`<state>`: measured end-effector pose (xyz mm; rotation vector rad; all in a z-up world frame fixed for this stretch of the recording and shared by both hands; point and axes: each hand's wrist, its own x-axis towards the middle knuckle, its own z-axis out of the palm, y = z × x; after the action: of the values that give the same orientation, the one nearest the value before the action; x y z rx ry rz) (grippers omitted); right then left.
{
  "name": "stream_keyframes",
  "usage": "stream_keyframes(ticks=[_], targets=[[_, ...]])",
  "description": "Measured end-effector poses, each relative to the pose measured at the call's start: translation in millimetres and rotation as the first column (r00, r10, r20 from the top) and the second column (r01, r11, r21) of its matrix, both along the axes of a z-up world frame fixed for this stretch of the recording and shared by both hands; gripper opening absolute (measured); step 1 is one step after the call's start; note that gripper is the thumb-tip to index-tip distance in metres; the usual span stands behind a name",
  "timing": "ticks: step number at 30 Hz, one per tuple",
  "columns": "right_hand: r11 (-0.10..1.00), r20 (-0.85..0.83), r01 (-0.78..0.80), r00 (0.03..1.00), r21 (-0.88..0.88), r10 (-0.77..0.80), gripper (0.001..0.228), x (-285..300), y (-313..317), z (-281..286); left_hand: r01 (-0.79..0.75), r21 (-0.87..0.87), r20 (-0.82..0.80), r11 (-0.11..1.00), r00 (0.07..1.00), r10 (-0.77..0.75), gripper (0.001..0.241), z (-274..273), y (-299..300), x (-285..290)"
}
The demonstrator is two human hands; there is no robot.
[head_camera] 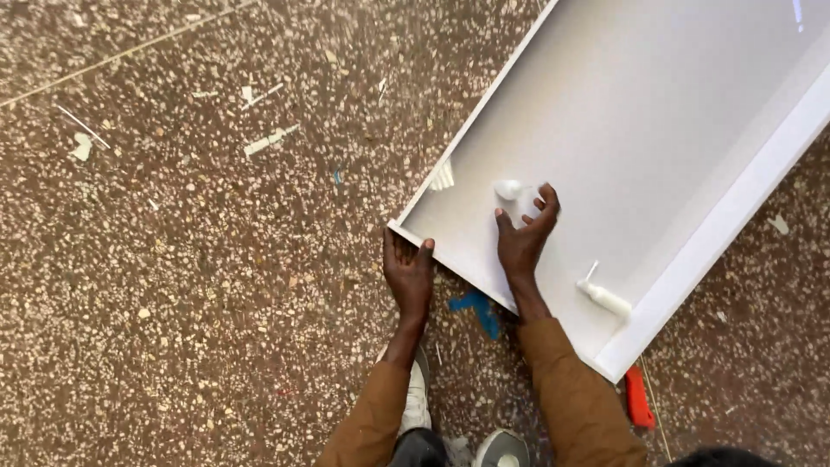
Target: Assembling a plastic sign frame by applying adhesive to the edges and joining the pieces together on the floor.
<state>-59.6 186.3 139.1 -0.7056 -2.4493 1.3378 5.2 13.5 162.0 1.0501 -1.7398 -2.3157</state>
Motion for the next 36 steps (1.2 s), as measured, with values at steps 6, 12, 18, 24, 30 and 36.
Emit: stream_keyframes(ticks=[6,12,18,24,30,36], targets=[[0.910,0.077,-0.273,0.947,-0.312,0.311,0.040,-9.1,18.7,-26.0,0.029,-0.037,0.003,0.999,1.000,-0.029,0.106,-6.4,-1.2,7.4],[0.816,-0.024,-0.452,0.879,-0.359,0.476,0.041,32.5,-23.4,55.4,0.000,-0.015,-0.046,1.000,0.999,0.000,0.102,-6.4,0.2,14.4],[0.848,0.028,-0.453,0.878,-0.275,0.478,0.037,32.0,-51.3,92.2,-0.005,-0.023,-0.099,1.000,0.995,0.002,0.100,-16.0,1.6,20.6],[0.804,-0.144,-0.591,0.803,-0.068,0.579,0.027,19.0,-72.5,105.9,-0.046,0.026,-0.141,0.999,0.989,0.049,0.099,-21.0,2.8,16.7],[0.802,-0.167,-0.597,0.790,0.007,0.590,0.025,20.1,-79.3,112.3,-0.043,-0.029,-0.128,0.999,0.991,0.039,0.096,-13.3,3.8,14.0],[0.791,-0.177,-0.611,0.777,0.015,0.603,0.025,18.6,-80.7,110.3,-0.028,-0.073,-0.121,0.997,0.992,0.019,0.096,-17.2,5.2,14.9]])
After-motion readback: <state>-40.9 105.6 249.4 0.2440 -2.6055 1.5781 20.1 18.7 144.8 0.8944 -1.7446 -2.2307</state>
